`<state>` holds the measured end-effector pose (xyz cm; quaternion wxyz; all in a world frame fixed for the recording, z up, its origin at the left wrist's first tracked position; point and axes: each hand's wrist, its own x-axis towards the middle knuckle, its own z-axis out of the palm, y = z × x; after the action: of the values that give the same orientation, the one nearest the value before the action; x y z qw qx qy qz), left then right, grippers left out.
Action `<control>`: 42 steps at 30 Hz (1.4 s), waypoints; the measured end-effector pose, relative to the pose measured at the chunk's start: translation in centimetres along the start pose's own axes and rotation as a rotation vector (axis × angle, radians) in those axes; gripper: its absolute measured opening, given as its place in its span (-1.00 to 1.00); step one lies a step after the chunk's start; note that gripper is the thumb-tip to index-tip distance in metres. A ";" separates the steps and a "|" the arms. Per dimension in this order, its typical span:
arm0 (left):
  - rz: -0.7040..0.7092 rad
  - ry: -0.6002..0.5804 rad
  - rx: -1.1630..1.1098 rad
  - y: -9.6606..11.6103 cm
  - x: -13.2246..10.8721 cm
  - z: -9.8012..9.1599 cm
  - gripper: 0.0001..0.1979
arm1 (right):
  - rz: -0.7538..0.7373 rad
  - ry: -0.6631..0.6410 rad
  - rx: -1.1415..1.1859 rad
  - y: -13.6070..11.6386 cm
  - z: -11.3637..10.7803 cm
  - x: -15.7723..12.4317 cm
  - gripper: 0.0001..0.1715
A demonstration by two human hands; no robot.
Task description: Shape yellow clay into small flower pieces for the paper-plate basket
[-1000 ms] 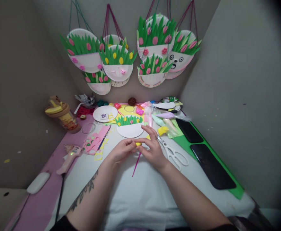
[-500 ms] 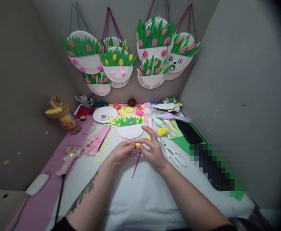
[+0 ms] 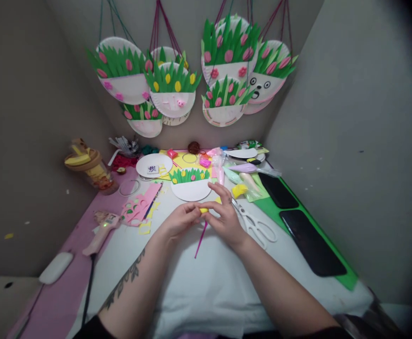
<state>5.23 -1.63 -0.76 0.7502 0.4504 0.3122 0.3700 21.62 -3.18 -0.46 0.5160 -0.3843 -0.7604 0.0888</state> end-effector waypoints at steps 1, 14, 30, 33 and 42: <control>-0.002 -0.014 -0.016 0.0 0.0 0.0 -0.50 | 0.001 0.002 0.001 0.0 0.0 0.0 -0.83; 0.014 -0.018 -0.026 -0.3 0.1 -0.2 -0.53 | 0.033 -0.008 0.028 -0.1 -0.2 0.1 -0.81; 0.000 0.001 -0.073 -0.3 0.1 0.1 -0.60 | 0.008 0.008 0.030 -0.2 -0.2 0.2 -0.80; -0.006 -0.049 -0.086 -0.4 0.1 0.0 -0.55 | 0.037 0.001 0.027 -0.2 -0.2 0.1 -0.82; 0.005 -0.054 -0.090 -0.4 0.1 0.1 -0.54 | 0.050 0.004 0.036 -0.1 -0.3 0.1 -0.80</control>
<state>5.45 -1.67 -1.09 0.7769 0.4267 0.2737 0.3734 21.77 -3.27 -0.24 0.5221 -0.3939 -0.7477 0.1145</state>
